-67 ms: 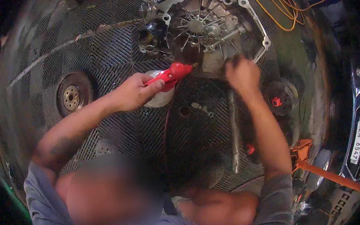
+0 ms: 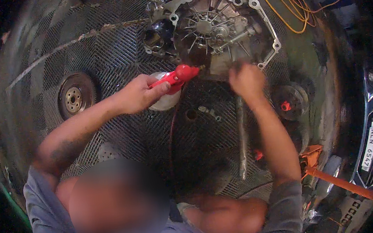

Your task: The person sits on the floor and cleans a disassembled engine component using a spray bottle and a brush. They repeatedly spray liquid onto the engine and scrub various parts with the brush.

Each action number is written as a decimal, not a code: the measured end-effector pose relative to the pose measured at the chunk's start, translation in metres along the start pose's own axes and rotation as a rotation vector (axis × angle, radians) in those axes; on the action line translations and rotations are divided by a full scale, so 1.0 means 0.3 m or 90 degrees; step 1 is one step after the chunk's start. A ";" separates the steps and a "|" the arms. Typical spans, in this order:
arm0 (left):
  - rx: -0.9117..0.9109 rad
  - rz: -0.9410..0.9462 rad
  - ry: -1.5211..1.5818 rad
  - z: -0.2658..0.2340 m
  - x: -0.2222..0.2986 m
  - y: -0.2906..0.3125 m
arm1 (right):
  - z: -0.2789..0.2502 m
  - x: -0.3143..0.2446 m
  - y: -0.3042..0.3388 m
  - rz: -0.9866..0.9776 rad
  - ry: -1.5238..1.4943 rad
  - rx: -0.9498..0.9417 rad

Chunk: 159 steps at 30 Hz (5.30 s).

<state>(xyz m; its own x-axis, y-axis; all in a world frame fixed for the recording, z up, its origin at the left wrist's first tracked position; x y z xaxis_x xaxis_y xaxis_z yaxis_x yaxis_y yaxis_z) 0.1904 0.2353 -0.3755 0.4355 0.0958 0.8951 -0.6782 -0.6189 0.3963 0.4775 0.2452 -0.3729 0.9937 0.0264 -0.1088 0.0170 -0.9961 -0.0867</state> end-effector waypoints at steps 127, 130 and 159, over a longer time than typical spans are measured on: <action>0.101 -0.062 0.073 -0.142 -0.098 -0.060 | -0.225 -0.169 0.186 -0.066 0.239 -0.028; 0.106 -0.074 0.053 -0.137 -0.101 -0.057 | -0.110 -0.167 0.241 -0.023 0.244 -0.166; 0.130 -0.100 0.104 -0.160 -0.128 -0.076 | -0.225 -0.284 0.131 -0.215 0.194 -0.066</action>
<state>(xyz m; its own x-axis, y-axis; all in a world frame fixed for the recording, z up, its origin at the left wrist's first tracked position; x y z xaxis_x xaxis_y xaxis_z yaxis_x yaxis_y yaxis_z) 0.1607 0.2830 -0.4090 0.4130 0.3170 0.8538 -0.4700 -0.7288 0.4980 0.4009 0.1982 -0.3001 0.9175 0.3406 0.2054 0.3411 -0.9394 0.0342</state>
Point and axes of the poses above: each hand's wrist, its own y-axis away from the middle knuckle, its own z-axis out of the palm, x = y × z, the point moved 9 cm from there along -y, towards the middle knuckle, and after that the axes turned 6 degrees about -z, right-handed, at the moved point
